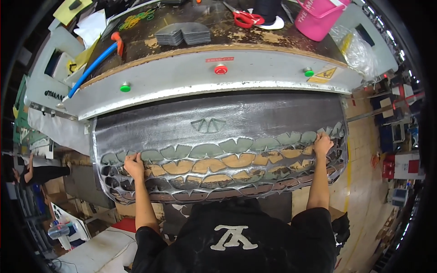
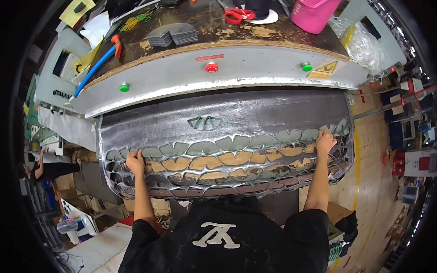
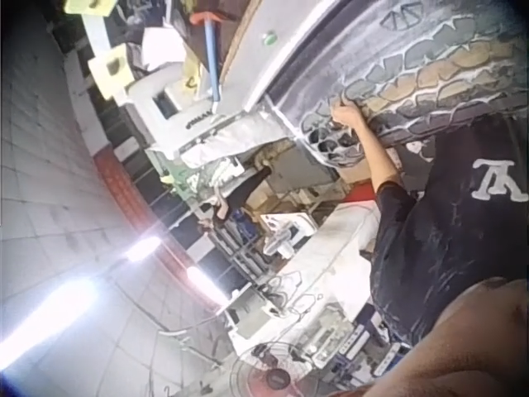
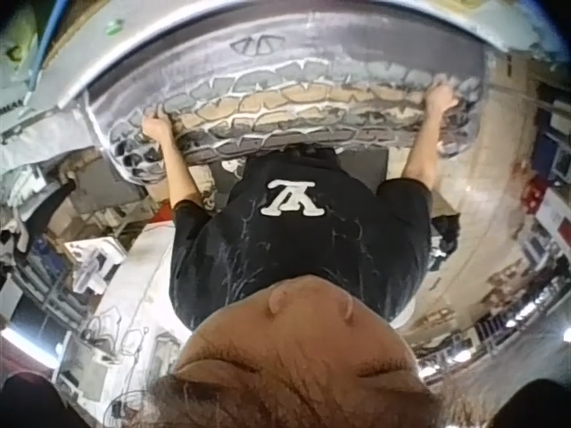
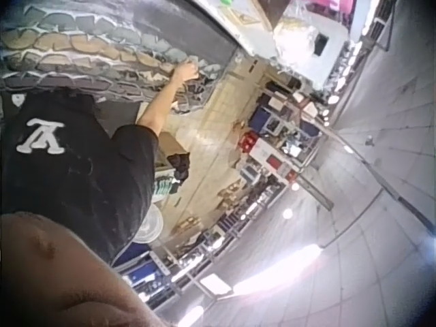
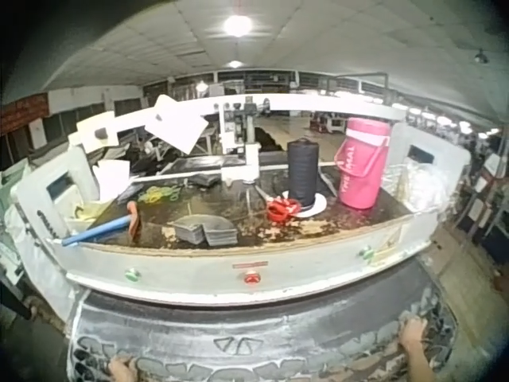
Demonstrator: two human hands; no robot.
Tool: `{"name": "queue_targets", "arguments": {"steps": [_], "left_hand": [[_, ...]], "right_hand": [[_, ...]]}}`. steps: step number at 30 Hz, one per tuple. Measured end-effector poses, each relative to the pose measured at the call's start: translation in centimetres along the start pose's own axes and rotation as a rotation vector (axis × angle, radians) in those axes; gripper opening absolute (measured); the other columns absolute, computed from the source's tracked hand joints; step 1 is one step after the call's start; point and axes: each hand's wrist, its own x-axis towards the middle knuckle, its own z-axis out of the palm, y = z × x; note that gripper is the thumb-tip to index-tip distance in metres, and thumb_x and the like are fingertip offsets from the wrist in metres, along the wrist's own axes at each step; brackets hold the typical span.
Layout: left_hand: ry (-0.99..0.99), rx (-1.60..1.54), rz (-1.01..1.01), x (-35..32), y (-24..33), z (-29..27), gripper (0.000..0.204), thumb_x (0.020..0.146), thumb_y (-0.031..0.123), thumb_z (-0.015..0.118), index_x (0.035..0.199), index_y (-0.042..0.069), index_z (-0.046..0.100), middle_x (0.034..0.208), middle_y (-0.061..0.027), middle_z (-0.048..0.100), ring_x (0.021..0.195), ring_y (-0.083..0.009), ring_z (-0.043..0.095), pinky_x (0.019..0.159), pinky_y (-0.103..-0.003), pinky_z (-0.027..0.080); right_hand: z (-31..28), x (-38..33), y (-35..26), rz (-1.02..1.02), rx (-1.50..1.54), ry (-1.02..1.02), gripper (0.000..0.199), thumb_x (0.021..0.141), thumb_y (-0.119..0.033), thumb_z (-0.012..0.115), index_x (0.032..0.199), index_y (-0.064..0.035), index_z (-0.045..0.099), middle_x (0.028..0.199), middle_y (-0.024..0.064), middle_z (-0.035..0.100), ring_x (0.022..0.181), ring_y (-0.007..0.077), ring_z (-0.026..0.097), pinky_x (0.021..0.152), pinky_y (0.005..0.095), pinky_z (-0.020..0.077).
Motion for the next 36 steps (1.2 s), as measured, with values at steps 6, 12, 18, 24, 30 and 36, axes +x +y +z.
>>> {"name": "queue_targets", "arguments": {"steps": [6, 12, 18, 24, 30, 36], "left_hand": [[0.019, 0.005, -0.044, -0.3, -0.2, 0.1, 0.02, 0.085, 0.015, 0.086, 0.097, -0.001, 0.083, 0.095, -0.0191, 0.075, 0.088, -0.0411, 0.072, 0.082, -0.048, 0.056], [0.01, 0.058, -0.095, -0.2, 0.9, -0.7, 0.017, 0.084, 0.014, 0.087, 0.094, 0.001, 0.084, 0.095, -0.0178, 0.077, 0.089, -0.0399, 0.074, 0.082, -0.047, 0.057], [0.017, 0.118, -0.258, -0.9, 2.9, -0.7, 0.021, 0.084, 0.02, 0.088, 0.1, 0.006, 0.085, 0.105, -0.0144, 0.079, 0.099, -0.0372, 0.074, 0.089, -0.046, 0.056], [-0.091, -0.291, -0.051, -2.9, 16.1, 0.6, 0.052, 0.087, 0.03, 0.085, 0.129, 0.003, 0.072, 0.132, -0.021, 0.068, 0.126, -0.0404, 0.062, 0.109, -0.054, 0.047], [-0.378, -0.121, 0.628, -1.0, 29.5, 6.0, 0.078, 0.079, 0.037, 0.091, 0.149, 0.017, 0.062, 0.148, -0.0205, 0.058, 0.137, -0.038, 0.056, 0.117, -0.054, 0.04], [-0.655, -0.077, 0.741, 2.1, 22.5, 7.9, 0.07, 0.078, 0.042, 0.092, 0.138, 0.015, 0.069, 0.136, -0.0167, 0.062, 0.136, -0.036, 0.057, 0.118, -0.051, 0.039]], "right_hand": [[-0.2, -0.1, 0.3, -0.032, -0.054, -0.032, 0.014, 0.097, -0.023, 0.074, 0.094, -0.01, 0.072, 0.094, 0.0117, 0.075, 0.096, 0.0347, 0.072, 0.092, 0.0512, 0.0388], [-0.1, -0.9, 0.3, -0.04, -0.081, -0.076, 0.012, 0.095, -0.022, 0.076, 0.094, -0.0097, 0.075, 0.096, 0.0108, 0.078, 0.101, 0.0326, 0.073, 0.093, 0.0502, 0.039], [-0.2, -1.0, 1.2, -0.076, -0.119, -0.106, 0.009, 0.097, -0.021, 0.074, 0.098, -0.0123, 0.076, 0.099, 0.0079, 0.078, 0.1, 0.0312, 0.072, 0.096, 0.0523, 0.0392], [-0.5, 1.2, 1.5, 0.016, -0.228, -0.242, 0.021, 0.096, -0.028, 0.075, 0.11, -0.0117, 0.077, 0.11, 0.0079, 0.079, 0.105, 0.0329, 0.073, 0.094, 0.049, 0.0496], [0.2, -1.6, -5.2, -0.151, 0.139, -0.065, 0.042, 0.098, -0.03, 0.073, 0.134, -0.0092, 0.069, 0.146, 0.0199, 0.061, 0.133, 0.0423, 0.059, 0.106, 0.0529, 0.0492], [-3.7, -11.0, -9.8, -0.135, 0.258, -0.012, 0.043, 0.101, -0.034, 0.074, 0.131, -0.0036, 0.07, 0.15, 0.0262, 0.055, 0.139, 0.0433, 0.055, 0.11, 0.0539, 0.0481]]}}
